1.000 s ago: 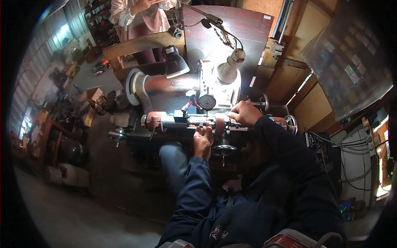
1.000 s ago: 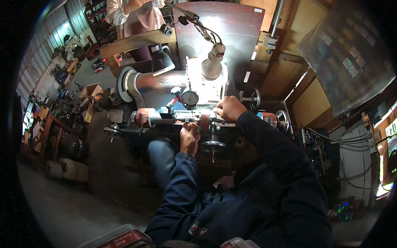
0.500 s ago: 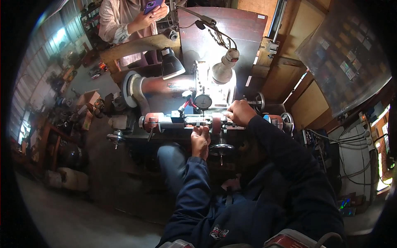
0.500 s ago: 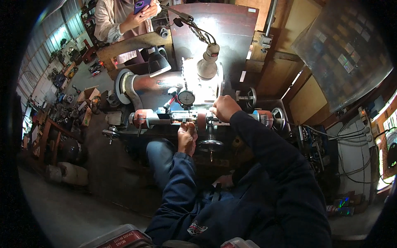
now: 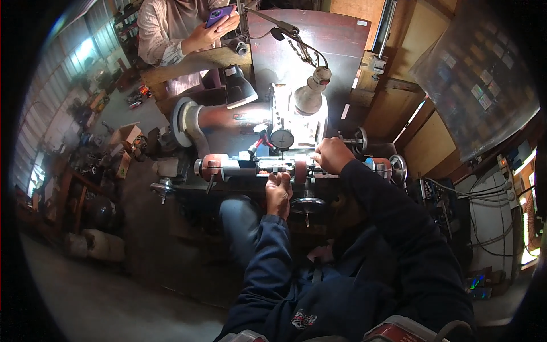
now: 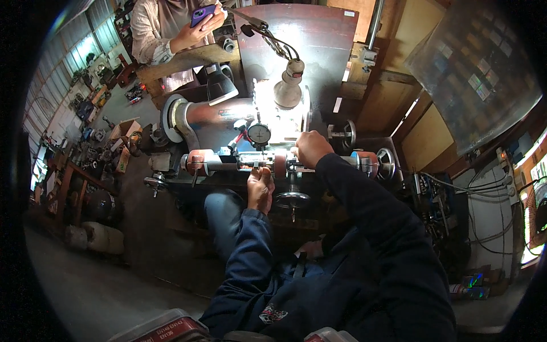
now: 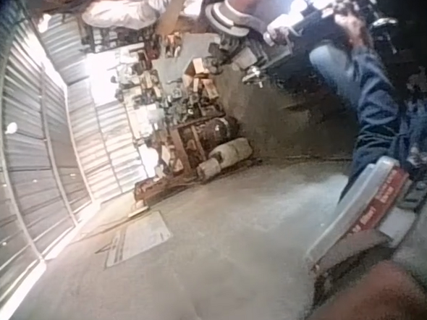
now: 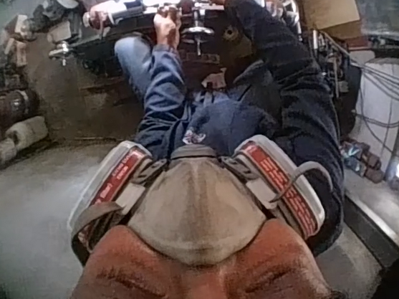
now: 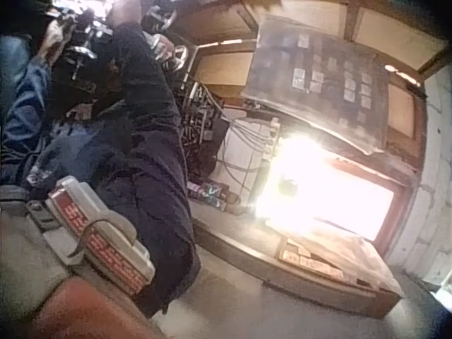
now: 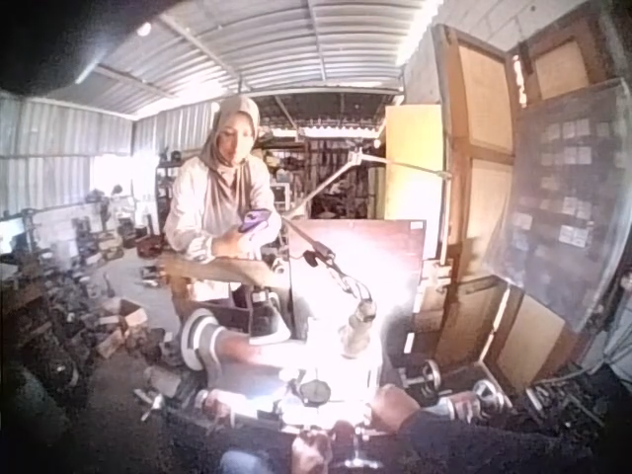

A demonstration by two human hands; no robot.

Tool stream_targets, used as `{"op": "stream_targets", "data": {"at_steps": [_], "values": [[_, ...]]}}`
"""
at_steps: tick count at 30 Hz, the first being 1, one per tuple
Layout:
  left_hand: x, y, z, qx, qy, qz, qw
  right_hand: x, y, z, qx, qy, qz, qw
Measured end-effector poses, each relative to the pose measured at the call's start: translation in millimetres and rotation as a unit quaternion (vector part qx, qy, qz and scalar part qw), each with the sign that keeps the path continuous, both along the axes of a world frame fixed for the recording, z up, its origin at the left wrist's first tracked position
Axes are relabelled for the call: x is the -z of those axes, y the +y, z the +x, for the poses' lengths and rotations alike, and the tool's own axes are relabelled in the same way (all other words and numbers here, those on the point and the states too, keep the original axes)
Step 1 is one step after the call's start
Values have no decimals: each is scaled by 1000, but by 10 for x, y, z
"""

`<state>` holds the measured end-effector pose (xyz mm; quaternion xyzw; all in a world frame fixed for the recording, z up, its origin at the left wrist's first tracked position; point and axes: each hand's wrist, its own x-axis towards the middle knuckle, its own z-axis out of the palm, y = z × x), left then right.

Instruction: Operating a metal lathe to machine a cylindrical part.

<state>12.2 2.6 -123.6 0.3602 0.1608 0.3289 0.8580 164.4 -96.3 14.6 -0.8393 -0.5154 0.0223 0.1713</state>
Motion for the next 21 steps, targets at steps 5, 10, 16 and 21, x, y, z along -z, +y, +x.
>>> {"op": "stream_targets", "data": {"at_steps": [5,10,16,21], "values": [[-13,-4,4,5,7,5,1000,3,11,7,1,-48,4,999],[-68,-27,-45,12,-15,18,1000,-121,-25,107,-63,62,-48,995],[-136,-46,-27,-1,28,69,997,-275,-303,103,-2,29,184,983],[-94,12,-59,-14,51,56,997,-638,-1022,211,182,2,225,957]]}}
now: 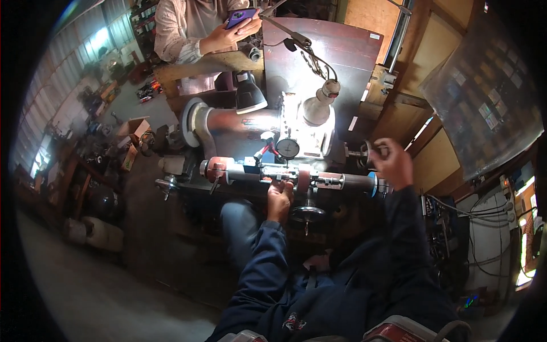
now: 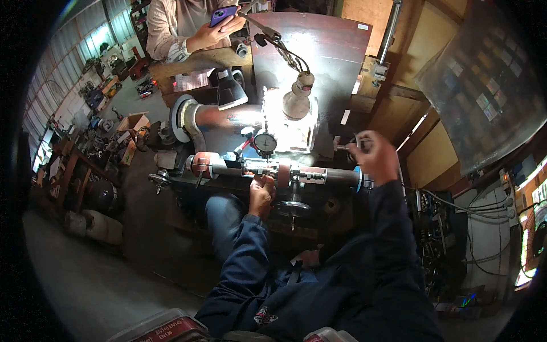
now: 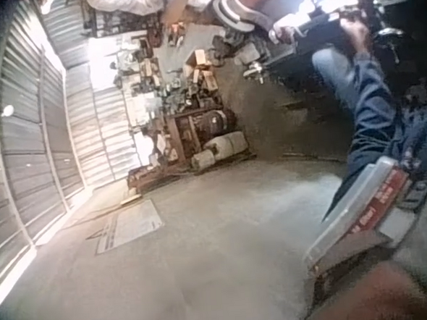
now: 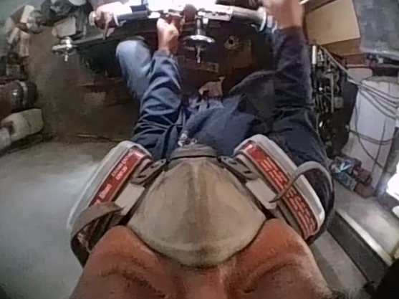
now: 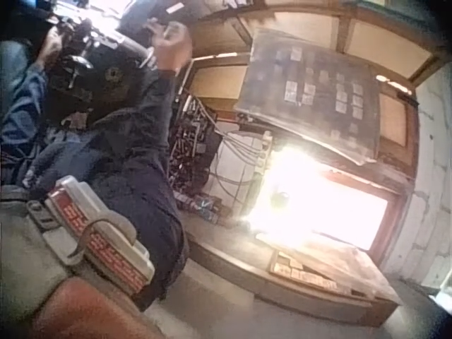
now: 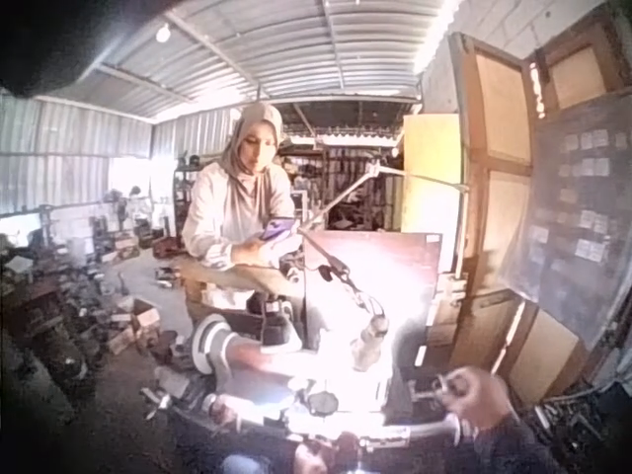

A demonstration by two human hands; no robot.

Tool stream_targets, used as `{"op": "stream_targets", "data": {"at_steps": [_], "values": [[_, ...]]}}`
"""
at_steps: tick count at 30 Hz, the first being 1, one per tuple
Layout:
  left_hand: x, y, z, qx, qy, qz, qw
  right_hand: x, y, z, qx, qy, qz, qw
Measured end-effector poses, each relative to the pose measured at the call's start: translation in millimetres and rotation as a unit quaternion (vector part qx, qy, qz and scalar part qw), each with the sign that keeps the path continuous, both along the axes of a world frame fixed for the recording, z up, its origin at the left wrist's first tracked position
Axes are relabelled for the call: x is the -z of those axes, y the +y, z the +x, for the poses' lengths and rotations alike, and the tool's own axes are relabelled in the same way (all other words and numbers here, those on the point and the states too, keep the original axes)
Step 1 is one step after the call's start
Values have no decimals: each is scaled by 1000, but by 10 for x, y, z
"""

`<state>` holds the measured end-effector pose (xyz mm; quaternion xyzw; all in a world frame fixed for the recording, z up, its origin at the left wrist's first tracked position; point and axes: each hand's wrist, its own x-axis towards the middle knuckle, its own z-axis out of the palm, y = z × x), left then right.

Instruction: Operating a metal lathe to machine a cylindrical part.

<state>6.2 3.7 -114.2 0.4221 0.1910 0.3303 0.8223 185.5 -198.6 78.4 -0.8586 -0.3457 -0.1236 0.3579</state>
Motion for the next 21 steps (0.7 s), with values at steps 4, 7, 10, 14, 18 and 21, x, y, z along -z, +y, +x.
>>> {"op": "stream_targets", "data": {"at_steps": [4,7,10,14,18,21], "values": [[122,43,80,-63,80,47,994,659,-1054,1060,81,15,-67,994],[29,-14,174,-97,109,81,986,1556,-1950,1623,23,154,-99,983],[-10,39,24,-153,164,131,966,1437,-1707,1131,49,172,-182,967],[-223,-40,-49,-169,227,181,942,1291,-1765,840,-45,272,-50,960],[-120,-26,-78,-165,157,86,970,1101,-1897,784,3,242,-60,968],[-79,-28,-73,-171,148,56,973,1069,-1836,870,-37,297,38,953]]}}
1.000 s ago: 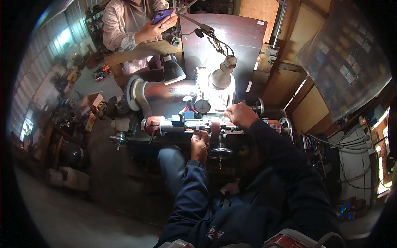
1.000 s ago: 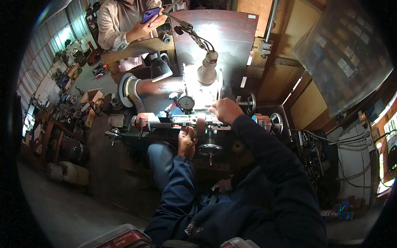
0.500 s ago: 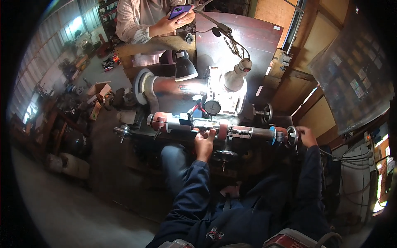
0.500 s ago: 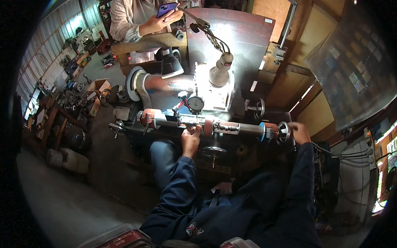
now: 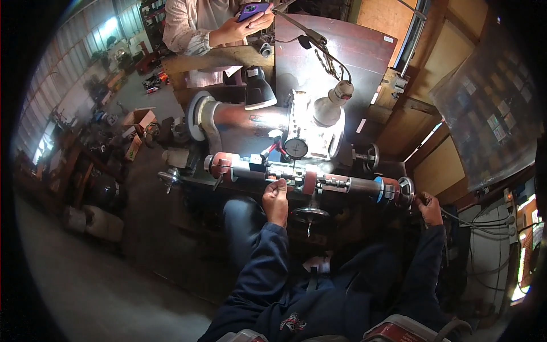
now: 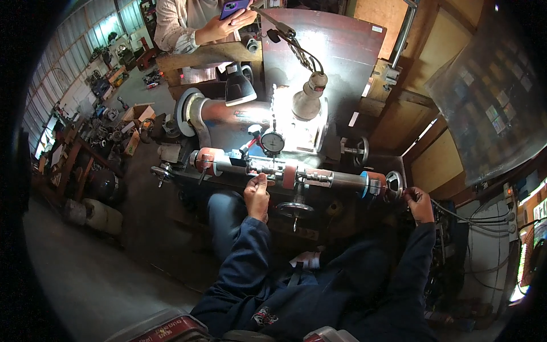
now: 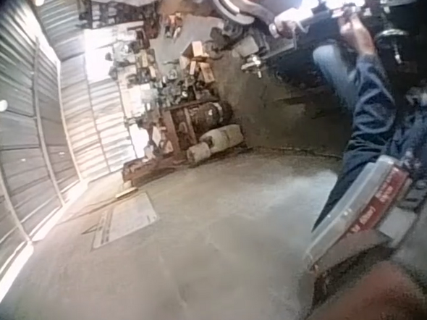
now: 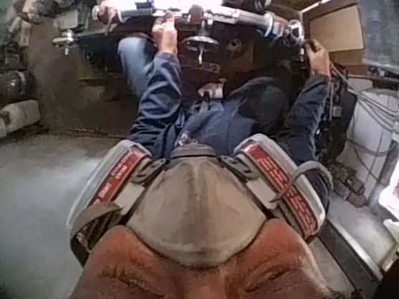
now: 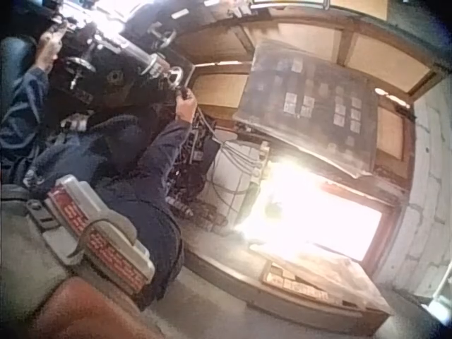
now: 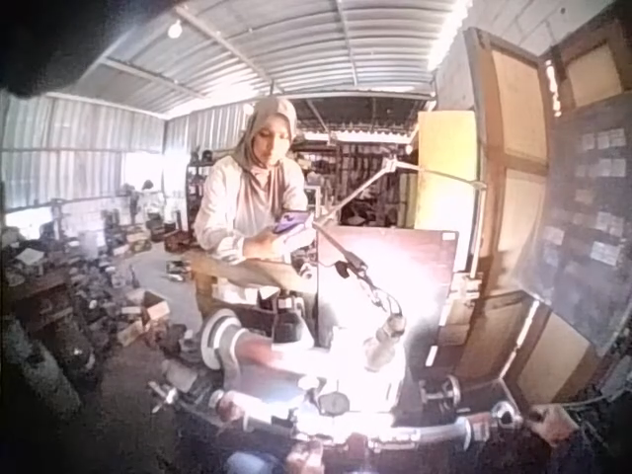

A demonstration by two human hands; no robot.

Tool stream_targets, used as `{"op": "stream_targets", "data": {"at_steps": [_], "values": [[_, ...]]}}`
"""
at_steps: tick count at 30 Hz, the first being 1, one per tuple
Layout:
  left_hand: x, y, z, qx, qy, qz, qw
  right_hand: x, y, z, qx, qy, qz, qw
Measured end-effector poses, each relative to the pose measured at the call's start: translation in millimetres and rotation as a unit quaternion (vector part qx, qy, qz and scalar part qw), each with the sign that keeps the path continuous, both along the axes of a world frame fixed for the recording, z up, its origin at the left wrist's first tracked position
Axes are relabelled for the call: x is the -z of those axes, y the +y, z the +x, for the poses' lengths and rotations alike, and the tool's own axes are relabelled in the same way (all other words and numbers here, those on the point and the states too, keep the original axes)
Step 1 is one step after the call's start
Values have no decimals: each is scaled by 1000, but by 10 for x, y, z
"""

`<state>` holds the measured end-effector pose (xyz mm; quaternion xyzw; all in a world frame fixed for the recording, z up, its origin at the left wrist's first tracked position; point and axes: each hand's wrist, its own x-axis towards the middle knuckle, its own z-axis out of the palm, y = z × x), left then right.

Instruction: Operating a metal lathe to machine a cylindrical part.

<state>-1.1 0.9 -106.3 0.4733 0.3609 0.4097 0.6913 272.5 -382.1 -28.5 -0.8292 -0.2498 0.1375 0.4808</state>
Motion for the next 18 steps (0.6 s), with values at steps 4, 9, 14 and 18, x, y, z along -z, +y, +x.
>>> {"op": "stream_targets", "data": {"at_steps": [4,9,14,18], "values": [[22,11,5,7,-29,-29,999,48,125,158,56,-37,43,997],[20,-10,28,15,-45,-56,997,214,287,403,116,-73,40,990],[128,16,46,3,-60,-30,998,439,405,673,90,-94,-3,991],[76,16,46,17,-51,-49,997,885,247,1087,63,302,255,916]]}}
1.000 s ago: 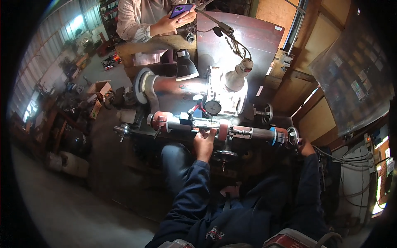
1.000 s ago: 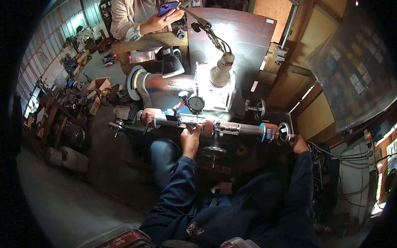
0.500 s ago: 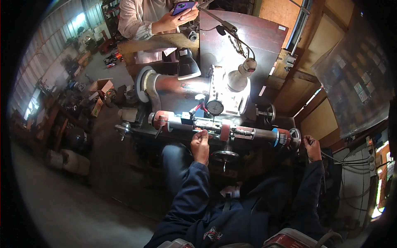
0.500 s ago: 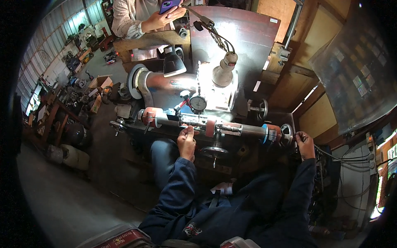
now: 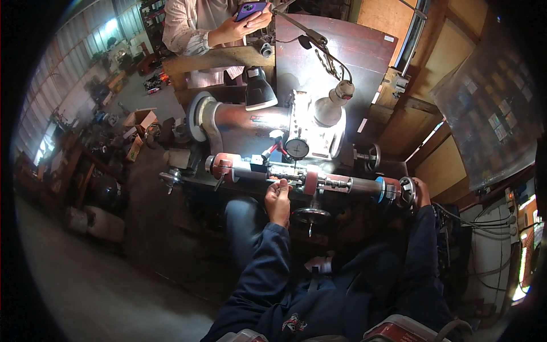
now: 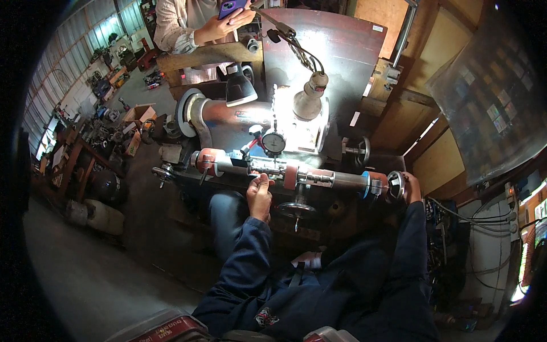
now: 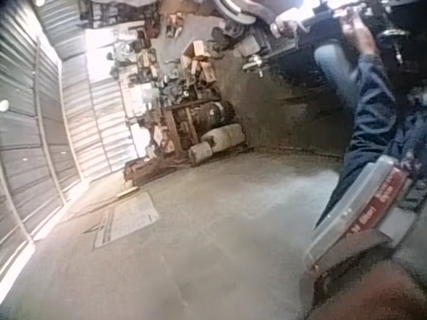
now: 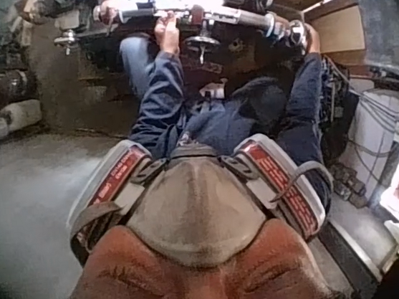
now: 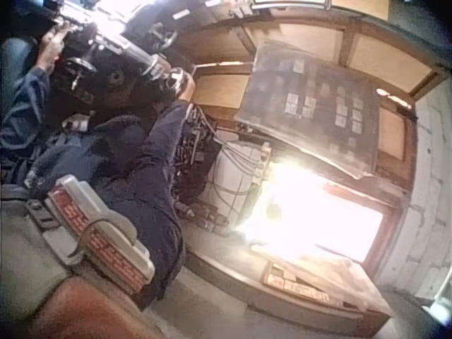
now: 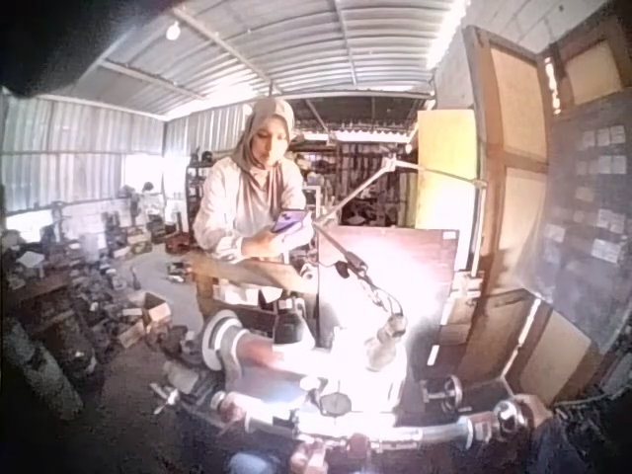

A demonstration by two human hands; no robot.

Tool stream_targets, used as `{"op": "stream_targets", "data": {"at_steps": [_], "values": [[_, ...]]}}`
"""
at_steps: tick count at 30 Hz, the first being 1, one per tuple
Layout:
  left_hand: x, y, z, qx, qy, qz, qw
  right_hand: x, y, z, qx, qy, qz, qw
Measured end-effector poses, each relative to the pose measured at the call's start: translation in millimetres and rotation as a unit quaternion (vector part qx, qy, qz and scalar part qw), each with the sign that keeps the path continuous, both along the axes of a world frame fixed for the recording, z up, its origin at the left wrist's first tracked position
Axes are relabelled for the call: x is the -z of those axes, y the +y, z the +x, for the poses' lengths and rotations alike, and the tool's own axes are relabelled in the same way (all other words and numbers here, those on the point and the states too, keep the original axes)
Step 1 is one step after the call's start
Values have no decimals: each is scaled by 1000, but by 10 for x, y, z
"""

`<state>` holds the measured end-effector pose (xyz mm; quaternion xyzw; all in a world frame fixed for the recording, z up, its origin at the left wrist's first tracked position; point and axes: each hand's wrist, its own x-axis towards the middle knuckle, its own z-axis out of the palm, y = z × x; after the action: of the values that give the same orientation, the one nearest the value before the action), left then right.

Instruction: Operating a metal lathe to machine a cylindrical part.

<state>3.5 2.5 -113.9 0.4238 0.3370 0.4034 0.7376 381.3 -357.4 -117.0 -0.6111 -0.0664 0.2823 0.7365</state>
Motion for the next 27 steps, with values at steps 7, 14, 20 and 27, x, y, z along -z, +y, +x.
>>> {"op": "stream_targets", "data": {"at_steps": [7,14,20,27], "values": [[14,17,-14,-13,-3,7,1000,181,-49,-255,-63,-321,-284,901],[45,24,3,1,1,14,1000,-356,-360,-1031,-73,-300,-336,890],[27,-1,27,-6,7,11,1000,-700,-380,-1108,-98,-239,-265,929],[-101,-47,-4,2,18,-38,999,-851,-120,-1018,-1,-256,-183,949]]}}
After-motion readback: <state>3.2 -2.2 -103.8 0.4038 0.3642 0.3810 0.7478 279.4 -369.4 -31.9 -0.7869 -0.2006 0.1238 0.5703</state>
